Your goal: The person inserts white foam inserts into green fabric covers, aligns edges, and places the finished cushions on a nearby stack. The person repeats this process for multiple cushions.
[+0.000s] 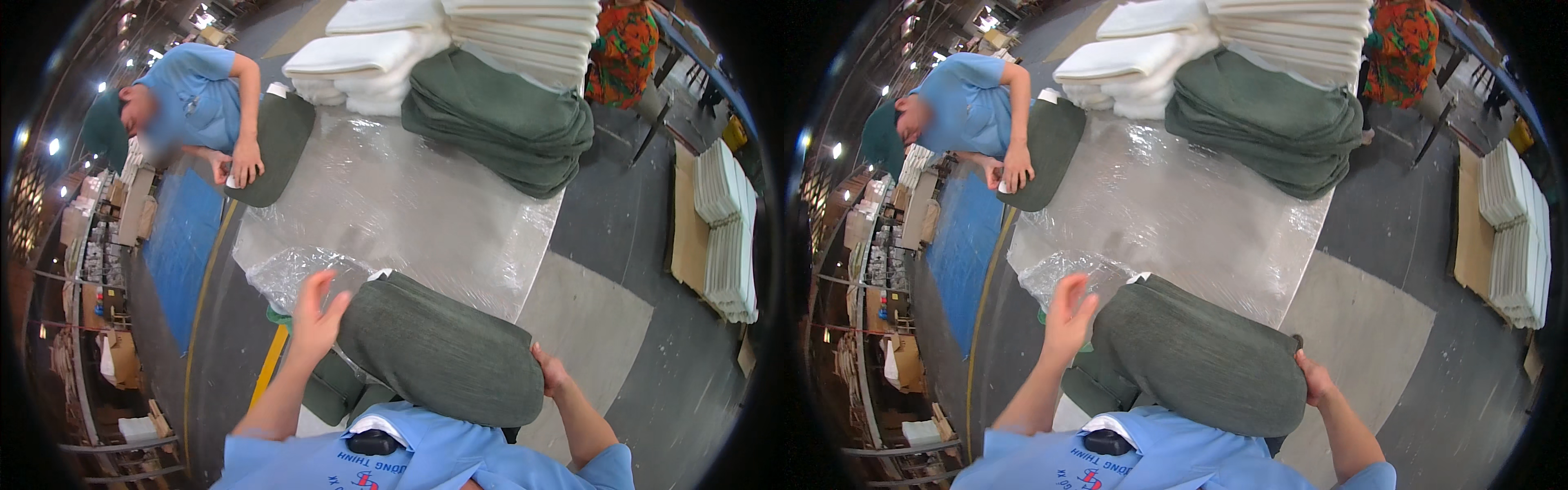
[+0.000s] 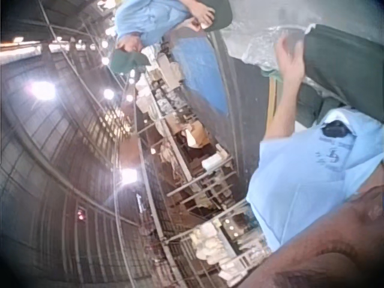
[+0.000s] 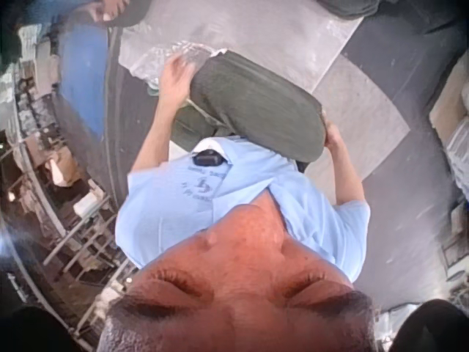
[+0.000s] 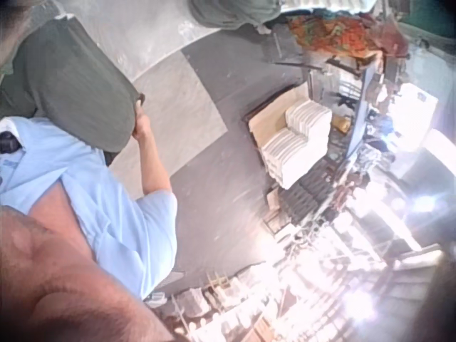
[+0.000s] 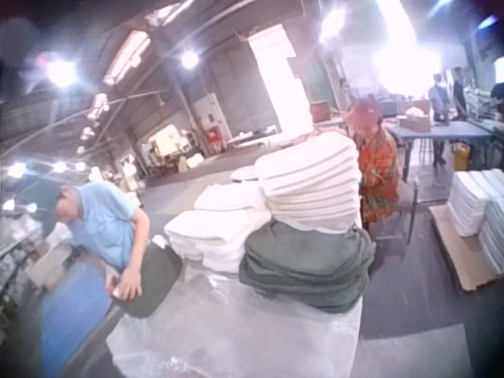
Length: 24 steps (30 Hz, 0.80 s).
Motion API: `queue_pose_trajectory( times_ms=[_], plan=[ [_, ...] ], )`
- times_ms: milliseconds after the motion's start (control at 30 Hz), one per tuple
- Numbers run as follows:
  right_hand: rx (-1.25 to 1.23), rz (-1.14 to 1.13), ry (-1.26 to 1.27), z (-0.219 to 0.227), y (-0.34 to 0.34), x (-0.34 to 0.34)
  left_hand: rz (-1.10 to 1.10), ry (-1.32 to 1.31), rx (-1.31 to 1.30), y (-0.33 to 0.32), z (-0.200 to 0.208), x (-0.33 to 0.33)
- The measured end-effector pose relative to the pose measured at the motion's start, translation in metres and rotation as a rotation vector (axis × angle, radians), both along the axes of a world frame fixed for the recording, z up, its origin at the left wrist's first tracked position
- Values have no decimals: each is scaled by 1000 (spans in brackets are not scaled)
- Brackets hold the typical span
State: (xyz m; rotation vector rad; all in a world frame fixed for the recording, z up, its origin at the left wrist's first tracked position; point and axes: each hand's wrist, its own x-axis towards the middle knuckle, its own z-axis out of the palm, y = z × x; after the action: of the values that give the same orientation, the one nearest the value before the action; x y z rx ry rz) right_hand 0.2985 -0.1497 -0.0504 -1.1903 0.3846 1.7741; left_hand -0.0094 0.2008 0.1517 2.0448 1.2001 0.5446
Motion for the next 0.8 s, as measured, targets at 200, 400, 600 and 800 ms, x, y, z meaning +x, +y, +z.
queue_pose_trajectory(
  times_ms=[200, 400, 600, 800],
  plan=[
    [-31, -40, -121, -7, -11, -22, 297, -775, -1372, -140, -54, -40],
    [195, -318, -481, -6, -24, -93, 225, -645, -1020, -106, -65, 37],
    [248, -139, -869, 25, 10, -111, -290, -340, -724, -48, 44, 90],
    [457, -713, -771, 80, 57, -72, -665, 168, -356, -64, 135, 106]
  ],
)
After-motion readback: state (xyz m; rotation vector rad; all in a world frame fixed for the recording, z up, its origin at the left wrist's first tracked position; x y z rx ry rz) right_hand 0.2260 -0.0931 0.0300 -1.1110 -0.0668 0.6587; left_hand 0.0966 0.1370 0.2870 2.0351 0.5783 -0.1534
